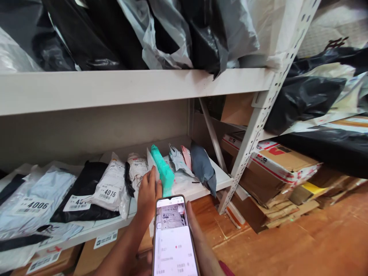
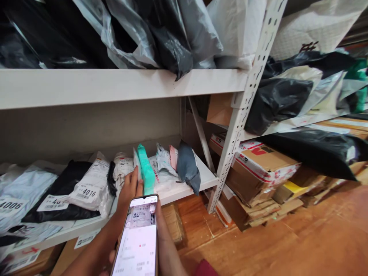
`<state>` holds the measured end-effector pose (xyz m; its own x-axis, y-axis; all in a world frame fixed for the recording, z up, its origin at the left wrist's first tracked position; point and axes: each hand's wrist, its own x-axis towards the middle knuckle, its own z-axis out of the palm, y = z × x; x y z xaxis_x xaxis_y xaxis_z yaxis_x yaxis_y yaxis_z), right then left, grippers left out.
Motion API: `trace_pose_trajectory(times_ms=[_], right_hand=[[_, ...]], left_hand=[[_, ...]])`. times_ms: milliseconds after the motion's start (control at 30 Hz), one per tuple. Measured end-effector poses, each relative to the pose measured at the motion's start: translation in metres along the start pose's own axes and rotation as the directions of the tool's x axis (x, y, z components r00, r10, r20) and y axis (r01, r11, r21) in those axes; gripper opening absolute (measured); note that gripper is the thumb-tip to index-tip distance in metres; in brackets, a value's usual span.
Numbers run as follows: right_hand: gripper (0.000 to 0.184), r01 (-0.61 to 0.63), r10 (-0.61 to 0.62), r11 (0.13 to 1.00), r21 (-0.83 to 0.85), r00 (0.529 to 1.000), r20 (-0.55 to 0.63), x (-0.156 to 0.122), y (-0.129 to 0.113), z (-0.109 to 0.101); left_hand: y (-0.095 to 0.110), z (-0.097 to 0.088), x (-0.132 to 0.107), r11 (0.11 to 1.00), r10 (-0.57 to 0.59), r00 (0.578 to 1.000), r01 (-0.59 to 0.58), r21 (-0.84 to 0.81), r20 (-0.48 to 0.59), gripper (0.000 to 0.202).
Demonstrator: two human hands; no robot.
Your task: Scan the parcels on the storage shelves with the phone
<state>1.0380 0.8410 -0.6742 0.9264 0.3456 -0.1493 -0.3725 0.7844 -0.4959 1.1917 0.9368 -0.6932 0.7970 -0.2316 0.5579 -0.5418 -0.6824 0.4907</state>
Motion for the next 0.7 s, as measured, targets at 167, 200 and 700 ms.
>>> trace_pose_trajectory(times_ms=[167, 200, 700], right_hand=[[0.068, -0.139, 0.134, 0.989, -0.054, 0.987, -0.090, -0.014, -0.005, 0.015], [0.064, -0.188, 0.183, 0.980, -0.064, 0.980, -0.081, -0.020, -0.009, 0.019], [0.104, -0.059, 0.071, 0.899, -0.434, 0.997, 0.012, -0.035, -0.004, 0.017]], left_hand=[[0.002, 0.000, 0.000, 1.000, -0.010, 1.000, 0.010, 0.006, -0.002, 0.054], [0.002, -0.001, 0.000, 1.000, -0.010, 1.000, 0.010, 0.006, 0.001, 0.054], [0.007, -0.005, 0.003, 0.995, -0.087, 0.993, 0.084, 0.049, 0.076, 0.052]])
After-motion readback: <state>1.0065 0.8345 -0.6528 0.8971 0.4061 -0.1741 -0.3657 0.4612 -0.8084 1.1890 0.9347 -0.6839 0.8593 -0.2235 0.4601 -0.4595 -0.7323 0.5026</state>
